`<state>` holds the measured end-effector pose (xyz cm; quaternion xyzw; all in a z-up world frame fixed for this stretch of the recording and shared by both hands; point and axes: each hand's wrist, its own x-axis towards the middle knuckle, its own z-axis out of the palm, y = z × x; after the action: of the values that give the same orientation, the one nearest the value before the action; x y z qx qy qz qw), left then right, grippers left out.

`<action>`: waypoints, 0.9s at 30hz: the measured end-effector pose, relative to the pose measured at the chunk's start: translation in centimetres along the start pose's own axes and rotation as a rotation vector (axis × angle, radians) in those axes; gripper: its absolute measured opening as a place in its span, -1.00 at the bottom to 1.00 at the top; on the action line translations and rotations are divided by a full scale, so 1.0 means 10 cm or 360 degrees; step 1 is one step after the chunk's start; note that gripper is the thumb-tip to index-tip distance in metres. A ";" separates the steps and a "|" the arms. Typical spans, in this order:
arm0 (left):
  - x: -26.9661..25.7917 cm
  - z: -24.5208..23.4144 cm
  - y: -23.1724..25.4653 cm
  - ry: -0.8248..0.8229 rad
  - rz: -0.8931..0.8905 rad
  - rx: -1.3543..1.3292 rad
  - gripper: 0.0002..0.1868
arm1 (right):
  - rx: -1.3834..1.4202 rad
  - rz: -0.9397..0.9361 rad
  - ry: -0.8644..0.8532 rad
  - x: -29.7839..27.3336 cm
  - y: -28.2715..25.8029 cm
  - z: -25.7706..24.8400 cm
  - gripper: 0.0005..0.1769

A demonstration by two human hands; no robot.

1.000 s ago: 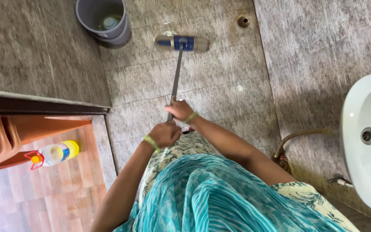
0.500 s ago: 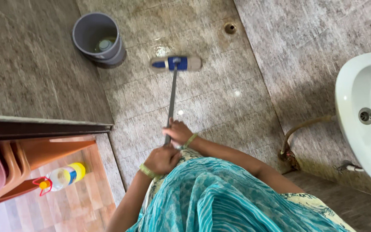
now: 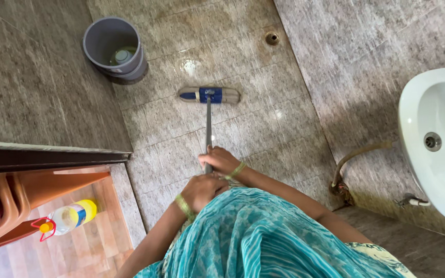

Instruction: The person mops a tiled bathroom floor using a blue flat mop. They move the mop back and forth across the floor, covering the area near a grey bucket and a white sink.

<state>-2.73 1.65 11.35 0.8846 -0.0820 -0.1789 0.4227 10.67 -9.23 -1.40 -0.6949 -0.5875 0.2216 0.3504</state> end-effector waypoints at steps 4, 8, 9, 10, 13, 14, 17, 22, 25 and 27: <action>0.57 0.24 -0.47 -0.0155 -0.0154 0.0185 -0.60 | 0.0334 0.0807 -0.0120 0.09 0.75 0.16 -0.82; 0.93 0.51 -0.90 -0.0071 -0.0205 0.0261 -0.57 | -0.0548 0.0406 -0.0391 0.09 1.45 0.30 -0.09; 0.95 0.55 -0.98 0.0013 -0.0235 0.0256 -0.59 | -0.0532 0.0405 -0.0370 0.10 1.56 0.36 -0.14; 0.95 0.63 -1.00 0.0099 -0.0273 0.0228 -0.61 | -0.0512 0.0405 -0.0375 0.03 1.60 0.42 -0.19; 0.88 0.82 -1.03 0.0143 -0.0305 0.0187 -0.60 | -0.0364 0.0216 -0.0197 -0.23 1.57 0.52 -0.49; 0.85 0.88 -0.97 0.0175 -0.0275 0.0163 -0.61 | -0.0298 0.0117 -0.0093 -0.25 1.50 0.48 -0.56; 0.72 0.91 -0.70 0.0250 -0.0205 0.0108 -0.63 | -0.0392 0.0304 -0.0145 -0.32 1.04 0.41 -0.48; 0.21 0.70 -0.11 0.0319 -0.0167 -0.0105 -0.65 | -0.0434 0.0150 -0.0165 -0.40 0.12 0.04 -0.45; -0.03 0.54 0.24 0.0197 -0.0131 -0.0066 -0.70 | -0.0357 0.0220 -0.0289 -0.44 -0.42 -0.18 -0.50; -0.16 0.45 0.38 0.0270 -0.0038 -0.0168 -0.68 | -0.0349 0.0236 -0.0292 -0.47 -0.70 -0.27 -0.58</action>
<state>-5.91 -3.48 12.09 0.8739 -0.0260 -0.1125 0.4721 7.03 -13.94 5.10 -0.7472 -0.5849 0.2441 0.1999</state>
